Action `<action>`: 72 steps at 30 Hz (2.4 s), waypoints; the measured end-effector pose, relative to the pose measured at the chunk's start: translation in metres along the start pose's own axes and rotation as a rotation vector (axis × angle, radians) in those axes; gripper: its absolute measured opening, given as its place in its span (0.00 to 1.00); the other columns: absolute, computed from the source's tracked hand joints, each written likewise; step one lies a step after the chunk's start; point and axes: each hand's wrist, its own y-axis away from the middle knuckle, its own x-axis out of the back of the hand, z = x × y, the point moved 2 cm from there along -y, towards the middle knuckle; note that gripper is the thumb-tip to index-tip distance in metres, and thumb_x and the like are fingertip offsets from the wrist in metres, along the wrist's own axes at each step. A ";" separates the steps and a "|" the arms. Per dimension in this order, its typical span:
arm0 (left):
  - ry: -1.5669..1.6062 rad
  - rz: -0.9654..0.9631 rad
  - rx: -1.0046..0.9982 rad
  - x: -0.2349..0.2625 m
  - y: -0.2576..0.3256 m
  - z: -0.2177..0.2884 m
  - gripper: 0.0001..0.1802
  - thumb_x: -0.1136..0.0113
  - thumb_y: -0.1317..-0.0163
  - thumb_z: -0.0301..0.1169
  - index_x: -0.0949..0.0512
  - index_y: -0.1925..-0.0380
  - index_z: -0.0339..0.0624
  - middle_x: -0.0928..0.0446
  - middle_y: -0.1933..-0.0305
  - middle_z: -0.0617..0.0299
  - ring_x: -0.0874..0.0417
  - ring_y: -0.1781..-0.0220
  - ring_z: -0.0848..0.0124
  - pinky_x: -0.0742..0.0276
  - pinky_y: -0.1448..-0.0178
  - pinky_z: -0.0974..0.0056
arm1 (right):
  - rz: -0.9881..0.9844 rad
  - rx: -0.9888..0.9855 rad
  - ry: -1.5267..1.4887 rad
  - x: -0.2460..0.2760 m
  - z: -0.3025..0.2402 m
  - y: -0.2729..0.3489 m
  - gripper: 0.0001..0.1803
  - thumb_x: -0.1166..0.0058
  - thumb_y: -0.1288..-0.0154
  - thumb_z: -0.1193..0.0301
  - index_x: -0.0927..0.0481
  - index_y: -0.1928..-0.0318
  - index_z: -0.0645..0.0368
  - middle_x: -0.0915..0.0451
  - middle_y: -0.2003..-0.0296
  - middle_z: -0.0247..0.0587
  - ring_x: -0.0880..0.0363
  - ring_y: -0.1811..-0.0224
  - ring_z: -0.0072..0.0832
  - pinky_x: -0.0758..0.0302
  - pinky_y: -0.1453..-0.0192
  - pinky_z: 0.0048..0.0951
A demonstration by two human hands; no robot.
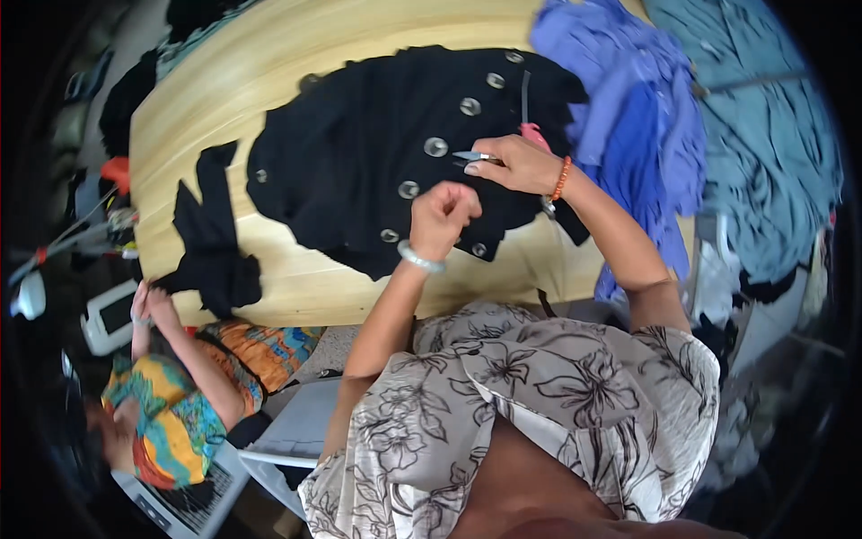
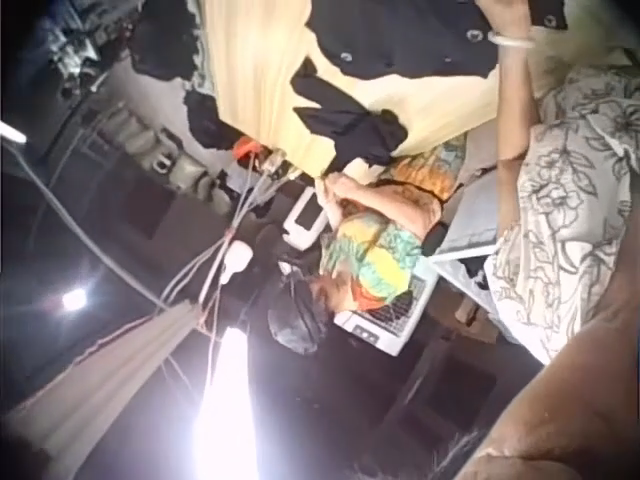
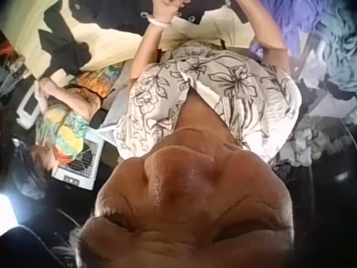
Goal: Inspecting black garments for quality control, checking eyelets, and trimming loose threads with scissors.
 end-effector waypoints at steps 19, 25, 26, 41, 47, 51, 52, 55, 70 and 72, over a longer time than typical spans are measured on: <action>-1.013 0.334 -0.333 0.072 0.078 -0.029 0.16 0.37 0.47 0.21 0.23 0.57 0.42 0.27 0.55 0.55 0.27 0.65 0.68 0.31 0.64 0.68 | 0.878 -0.902 -0.057 -0.131 0.181 0.275 0.10 0.46 0.38 0.70 0.17 0.59 0.58 0.18 0.71 0.40 0.21 0.71 0.25 0.25 0.63 0.28; -0.993 0.383 -0.383 0.064 0.072 -0.034 0.17 0.39 0.47 0.19 0.24 0.55 0.39 0.30 0.54 0.54 0.28 0.64 0.68 0.31 0.64 0.68 | 0.774 -0.895 -0.036 -0.141 0.171 0.296 0.08 0.49 0.40 0.71 0.19 0.63 0.59 0.19 0.69 0.47 0.19 0.67 0.38 0.25 0.60 0.36; -0.997 0.390 -0.391 0.064 0.071 -0.033 0.17 0.39 0.48 0.18 0.25 0.56 0.39 0.29 0.55 0.55 0.28 0.65 0.68 0.31 0.65 0.68 | 0.806 -0.923 -0.059 -0.144 0.172 0.301 0.08 0.49 0.41 0.71 0.19 0.62 0.58 0.19 0.70 0.47 0.19 0.68 0.37 0.25 0.60 0.36; -1.005 0.429 -0.393 0.079 0.065 -0.038 0.14 0.36 0.53 0.19 0.28 0.66 0.40 0.29 0.60 0.52 0.25 0.65 0.59 0.26 0.67 0.64 | 0.771 -0.916 0.581 -0.093 0.165 0.258 0.17 0.50 0.36 0.60 0.17 0.63 0.61 0.20 0.65 0.52 0.22 0.61 0.49 0.26 0.55 0.45; -1.014 0.478 -0.484 0.082 0.069 -0.040 0.10 0.42 0.55 0.18 0.29 0.71 0.38 0.30 0.63 0.53 0.26 0.75 0.63 0.28 0.71 0.64 | 0.781 -0.382 0.250 -0.087 0.074 0.176 0.16 0.43 0.41 0.74 0.23 0.51 0.60 0.22 0.60 0.48 0.22 0.59 0.45 0.26 0.53 0.36; -0.886 0.436 -0.402 0.075 0.067 -0.032 0.09 0.46 0.55 0.18 0.30 0.70 0.37 0.32 0.68 0.55 0.28 0.79 0.65 0.30 0.72 0.65 | 0.919 -0.242 0.387 -0.064 0.069 0.103 0.36 0.38 0.47 0.71 0.36 0.37 0.57 0.34 0.42 0.56 0.35 0.42 0.54 0.34 0.38 0.44; -0.853 0.427 -0.391 0.078 0.067 -0.036 0.10 0.46 0.55 0.18 0.29 0.70 0.37 0.33 0.68 0.56 0.28 0.79 0.67 0.31 0.73 0.66 | 0.879 -0.309 0.445 -0.058 0.075 0.087 0.39 0.38 0.48 0.71 0.40 0.35 0.56 0.36 0.41 0.58 0.35 0.42 0.55 0.34 0.38 0.44; -0.697 0.419 -0.370 0.081 0.070 -0.040 0.11 0.44 0.55 0.18 0.29 0.69 0.38 0.32 0.69 0.60 0.29 0.79 0.73 0.32 0.75 0.70 | 0.679 -0.659 0.432 -0.048 0.103 0.051 0.40 0.41 0.49 0.72 0.43 0.35 0.57 0.29 0.49 0.57 0.29 0.47 0.54 0.26 0.46 0.46; -0.615 0.295 -0.332 0.109 0.069 -0.056 0.07 0.39 0.45 0.16 0.26 0.68 0.35 0.25 0.73 0.65 0.24 0.72 0.81 0.28 0.69 0.76 | 0.415 -0.057 0.190 -0.075 -0.004 0.162 0.21 0.46 0.36 0.68 0.29 0.43 0.58 0.21 0.59 0.56 0.20 0.57 0.49 0.23 0.55 0.36; -0.179 0.191 -0.216 0.117 0.064 -0.071 0.06 0.41 0.44 0.16 0.24 0.68 0.36 0.21 0.70 0.64 0.21 0.72 0.79 0.26 0.65 0.75 | 0.202 -0.167 0.184 -0.088 -0.030 0.148 0.19 0.47 0.36 0.66 0.28 0.46 0.58 0.20 0.63 0.56 0.21 0.61 0.52 0.23 0.58 0.41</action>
